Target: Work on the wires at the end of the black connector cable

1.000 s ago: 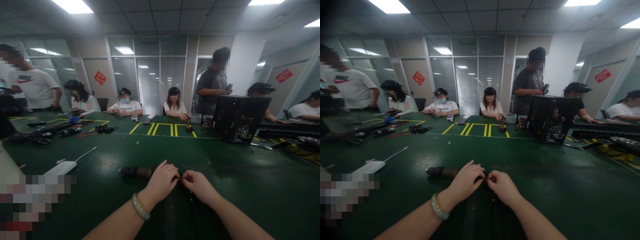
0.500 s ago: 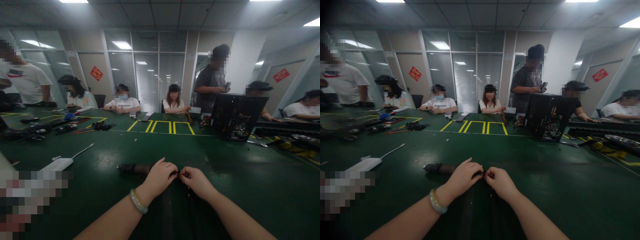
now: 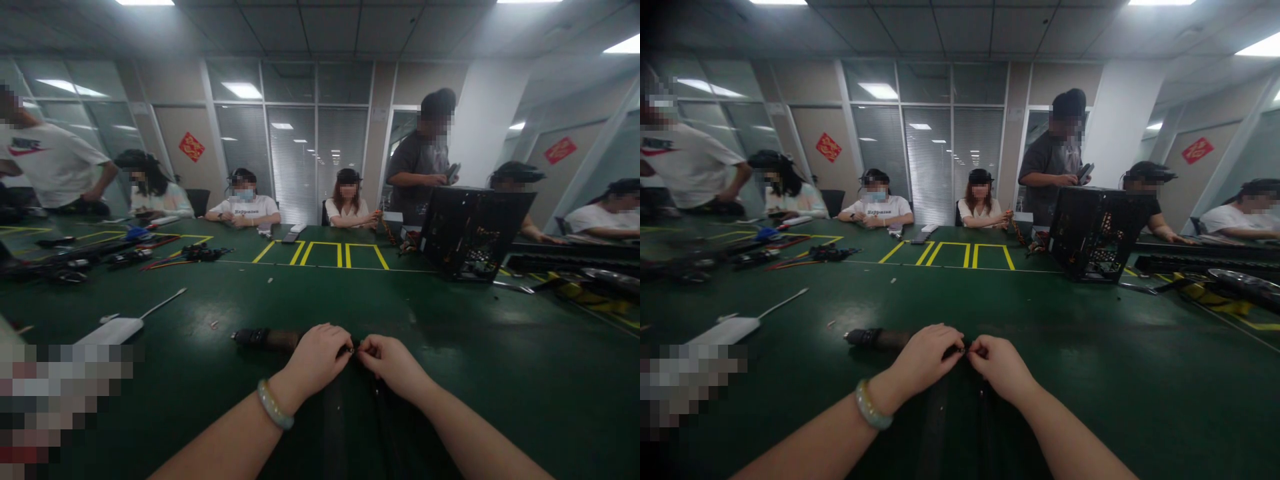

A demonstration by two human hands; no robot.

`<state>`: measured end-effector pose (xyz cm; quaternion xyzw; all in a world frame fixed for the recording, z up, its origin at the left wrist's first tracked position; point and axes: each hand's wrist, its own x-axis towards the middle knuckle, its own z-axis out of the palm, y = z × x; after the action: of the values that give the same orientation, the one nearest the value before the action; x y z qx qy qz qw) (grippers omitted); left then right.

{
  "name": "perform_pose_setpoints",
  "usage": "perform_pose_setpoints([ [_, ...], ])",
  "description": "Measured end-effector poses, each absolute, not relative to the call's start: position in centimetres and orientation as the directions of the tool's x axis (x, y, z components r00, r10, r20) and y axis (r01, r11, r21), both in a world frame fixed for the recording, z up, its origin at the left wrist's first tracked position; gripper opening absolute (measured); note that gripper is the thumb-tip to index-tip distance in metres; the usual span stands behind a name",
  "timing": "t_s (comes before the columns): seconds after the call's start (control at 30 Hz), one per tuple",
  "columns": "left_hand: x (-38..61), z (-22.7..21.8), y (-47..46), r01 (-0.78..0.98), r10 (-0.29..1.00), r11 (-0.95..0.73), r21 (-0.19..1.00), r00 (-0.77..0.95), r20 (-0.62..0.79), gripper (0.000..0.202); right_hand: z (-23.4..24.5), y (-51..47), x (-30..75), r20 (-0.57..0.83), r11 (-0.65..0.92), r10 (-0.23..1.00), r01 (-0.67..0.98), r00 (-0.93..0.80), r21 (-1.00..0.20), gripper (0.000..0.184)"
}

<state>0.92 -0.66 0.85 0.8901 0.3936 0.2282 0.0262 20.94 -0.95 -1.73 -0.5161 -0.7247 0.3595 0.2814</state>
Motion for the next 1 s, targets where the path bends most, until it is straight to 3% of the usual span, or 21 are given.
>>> perform_pose_setpoints([
  [1.0, 0.68, 0.88, -0.4, 0.656, 0.667, -0.732, 0.186, 0.632, 0.395, 0.008, -1.89, -0.81, 20.9, 0.049, 0.224, 0.948, 0.549, -0.316, -0.805, 0.015],
])
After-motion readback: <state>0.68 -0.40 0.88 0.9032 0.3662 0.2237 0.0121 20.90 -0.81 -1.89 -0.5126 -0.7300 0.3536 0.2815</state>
